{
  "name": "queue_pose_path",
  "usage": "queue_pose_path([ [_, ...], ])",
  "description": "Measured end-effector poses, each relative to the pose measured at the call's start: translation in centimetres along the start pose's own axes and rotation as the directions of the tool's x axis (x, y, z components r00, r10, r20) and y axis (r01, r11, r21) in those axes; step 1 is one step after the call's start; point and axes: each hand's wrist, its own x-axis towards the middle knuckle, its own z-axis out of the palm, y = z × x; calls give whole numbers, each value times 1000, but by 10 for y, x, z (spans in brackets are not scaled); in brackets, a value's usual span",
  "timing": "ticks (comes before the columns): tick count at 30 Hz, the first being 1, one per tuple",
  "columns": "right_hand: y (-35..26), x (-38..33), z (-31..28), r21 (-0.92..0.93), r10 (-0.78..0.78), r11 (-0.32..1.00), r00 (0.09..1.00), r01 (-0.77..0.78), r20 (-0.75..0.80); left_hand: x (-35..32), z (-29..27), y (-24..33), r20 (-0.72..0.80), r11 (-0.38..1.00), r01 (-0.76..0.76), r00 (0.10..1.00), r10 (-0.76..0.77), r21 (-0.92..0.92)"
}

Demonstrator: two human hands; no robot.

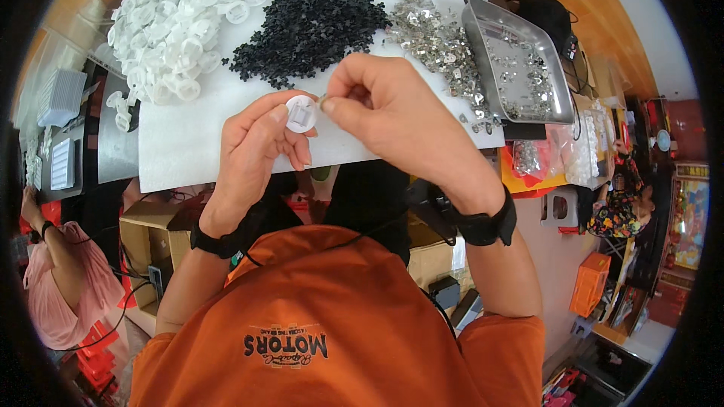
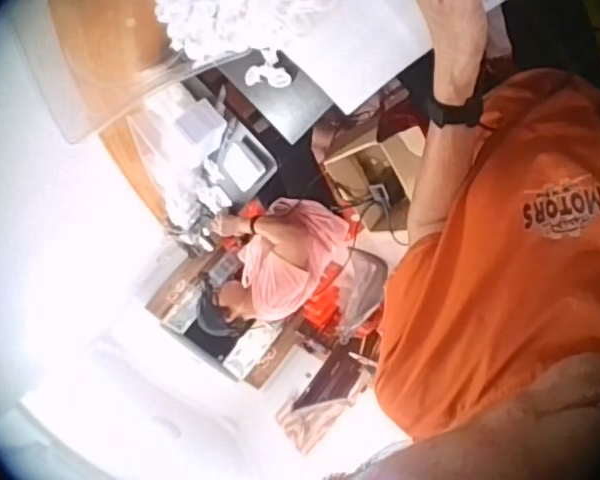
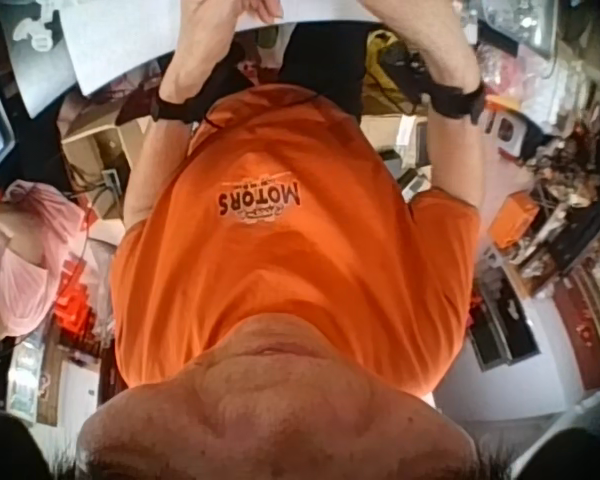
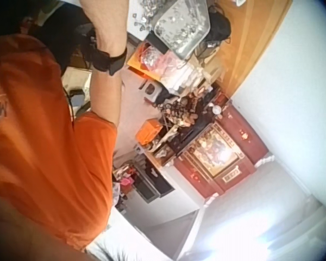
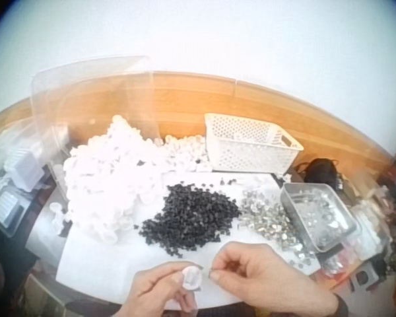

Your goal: Assembling small green plastic components into white plastic housing units.

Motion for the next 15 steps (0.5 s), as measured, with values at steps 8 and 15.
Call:
queue_pose_path([
  [8,2,1,30,15,-22,1000,1000,22,-2,-1,-3,-1,13,999,-24,1000,24,-34],
  [15,15,-7,43,-326,-420,875,897,359,-140,0,-3,-2,26,994,-42,999,45,-101],
])
